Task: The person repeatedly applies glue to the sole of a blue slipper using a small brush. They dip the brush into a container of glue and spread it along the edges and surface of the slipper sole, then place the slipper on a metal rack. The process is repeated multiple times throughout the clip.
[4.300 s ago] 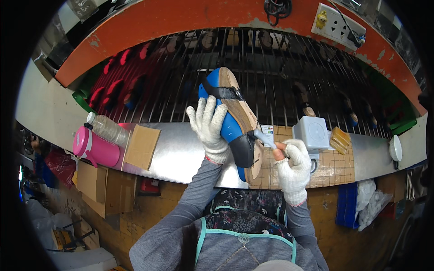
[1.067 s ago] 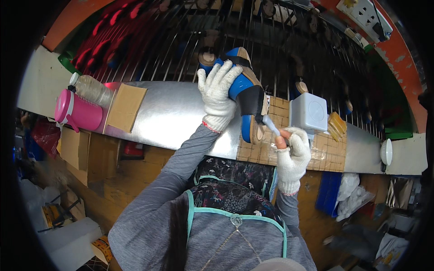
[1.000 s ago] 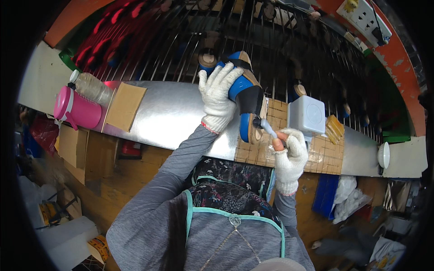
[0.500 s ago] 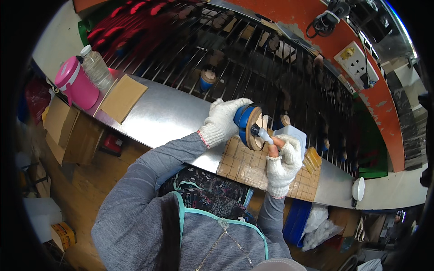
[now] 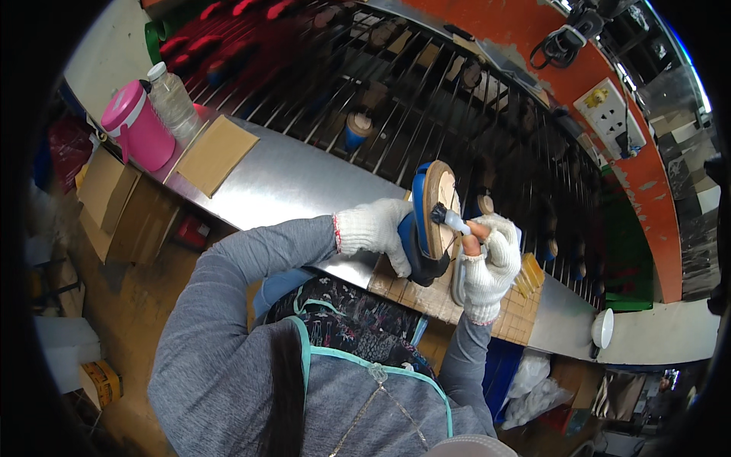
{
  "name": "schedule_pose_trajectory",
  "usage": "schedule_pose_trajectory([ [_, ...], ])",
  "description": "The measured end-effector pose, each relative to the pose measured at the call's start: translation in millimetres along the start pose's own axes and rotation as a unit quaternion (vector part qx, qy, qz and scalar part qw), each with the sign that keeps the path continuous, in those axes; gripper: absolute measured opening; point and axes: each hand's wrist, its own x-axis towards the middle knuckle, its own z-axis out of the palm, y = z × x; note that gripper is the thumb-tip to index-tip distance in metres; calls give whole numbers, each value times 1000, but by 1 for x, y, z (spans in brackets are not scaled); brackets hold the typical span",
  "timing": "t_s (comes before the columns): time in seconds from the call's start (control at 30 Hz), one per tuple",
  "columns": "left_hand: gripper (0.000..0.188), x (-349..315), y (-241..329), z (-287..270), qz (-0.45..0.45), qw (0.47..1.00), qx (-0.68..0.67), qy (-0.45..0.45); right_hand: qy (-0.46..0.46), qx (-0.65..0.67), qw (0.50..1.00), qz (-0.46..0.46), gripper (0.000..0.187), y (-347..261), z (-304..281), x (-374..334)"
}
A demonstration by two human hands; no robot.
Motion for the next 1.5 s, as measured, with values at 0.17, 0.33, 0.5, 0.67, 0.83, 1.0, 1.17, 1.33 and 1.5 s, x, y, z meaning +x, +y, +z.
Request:
schedule_pose_trajectory([
  [0.17,90,-17,18,9,-54,990,-93,-94,-4,22,999,48,18,8,2,-22],
  [0.33,74,-23,19,19,-107,974,-167,-106,-14,4,997,72,18,10,-6,-37],
  [0.5,73,-18,12,23,-154,953,-214,-146,-34,-13,997,71,21,14,-18,-44],
  [0.67,75,-12,5,25,-151,950,-204,-181,-88,7,995,39,20,21,-33,-33],
  [0.83,74,-1,0,26,-129,947,-156,-250,-40,66,987,140,17,37,-22,-27],
  [1.0,78,-2,-3,26,-106,954,-184,-209,-52,6,977,206,17,30,-51,-93],
  [1.17,67,-12,-35,11,-11,925,-378,-36,-16,-203,881,428,13,25,-90,-161],
  [1.33,86,-3,-77,7,140,845,-507,-92,-42,-441,839,314,9,37,-85,-173],
  [1.5,96,-15,-81,14,157,911,-380,-32,-100,-484,824,277,9,39,-83,-166],
])
